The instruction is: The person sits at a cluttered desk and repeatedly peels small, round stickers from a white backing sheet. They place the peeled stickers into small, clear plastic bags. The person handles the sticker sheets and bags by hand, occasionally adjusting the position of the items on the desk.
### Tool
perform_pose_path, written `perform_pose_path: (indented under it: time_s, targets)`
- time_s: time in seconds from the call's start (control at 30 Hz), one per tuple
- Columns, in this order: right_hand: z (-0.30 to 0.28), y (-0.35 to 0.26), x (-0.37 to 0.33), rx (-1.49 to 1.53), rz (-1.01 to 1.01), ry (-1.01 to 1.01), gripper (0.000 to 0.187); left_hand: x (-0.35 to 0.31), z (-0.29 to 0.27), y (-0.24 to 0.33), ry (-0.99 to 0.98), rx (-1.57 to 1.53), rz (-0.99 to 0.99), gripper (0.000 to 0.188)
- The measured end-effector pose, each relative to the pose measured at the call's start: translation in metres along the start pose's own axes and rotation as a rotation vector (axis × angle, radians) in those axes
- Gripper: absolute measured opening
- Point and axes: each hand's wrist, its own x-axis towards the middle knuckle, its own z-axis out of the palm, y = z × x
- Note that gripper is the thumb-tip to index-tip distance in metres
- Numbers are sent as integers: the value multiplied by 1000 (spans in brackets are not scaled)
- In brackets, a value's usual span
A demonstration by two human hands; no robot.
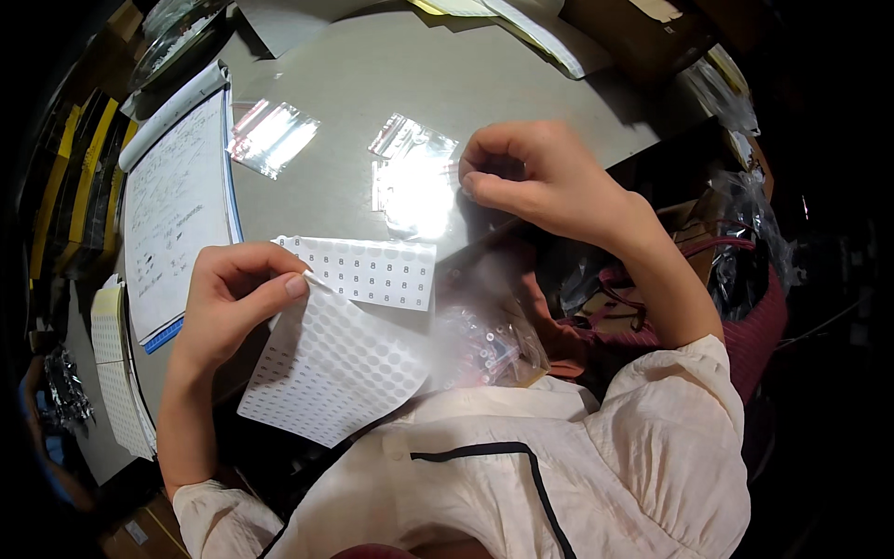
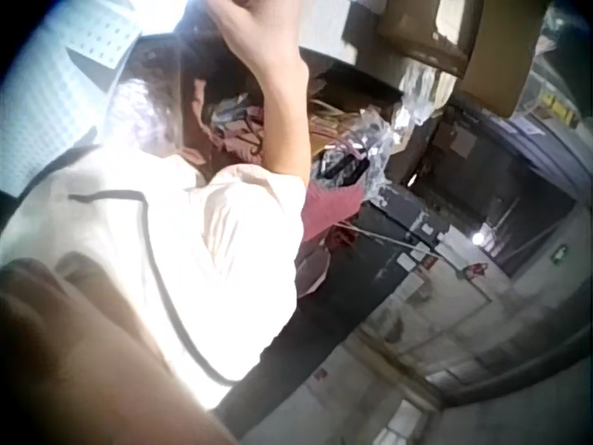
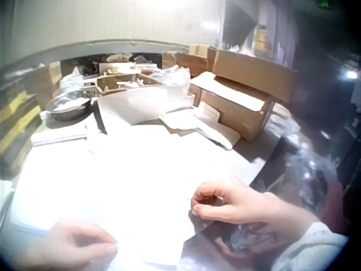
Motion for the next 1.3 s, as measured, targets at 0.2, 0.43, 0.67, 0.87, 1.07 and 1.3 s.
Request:
perform_pose_path:
  time_s: [0.2,0.43,0.67,0.87,1.07,1.3]
  targets:
    - [0,2,-8,-16,-1,-36,20,-2,-2,2,-6,11,-15,16]
    - [17,0,-2,-423,-325,72,15,-2,-2,4,-12,16,-1,16]
    - [-8,4,18,-712,-35,96,24,-3,0,1,7,-5,0,16]
    - [-6,1,54,-364,-369,-25,17,-2,-2,2,9,-6,-1,16]
    - [8,-1,83,-293,-446,-178,23,-3,-4,2,5,29,-11,16]
    - [20,6,86,-654,-605,-71,26,-3,-3,3,-10,59,-1,16]
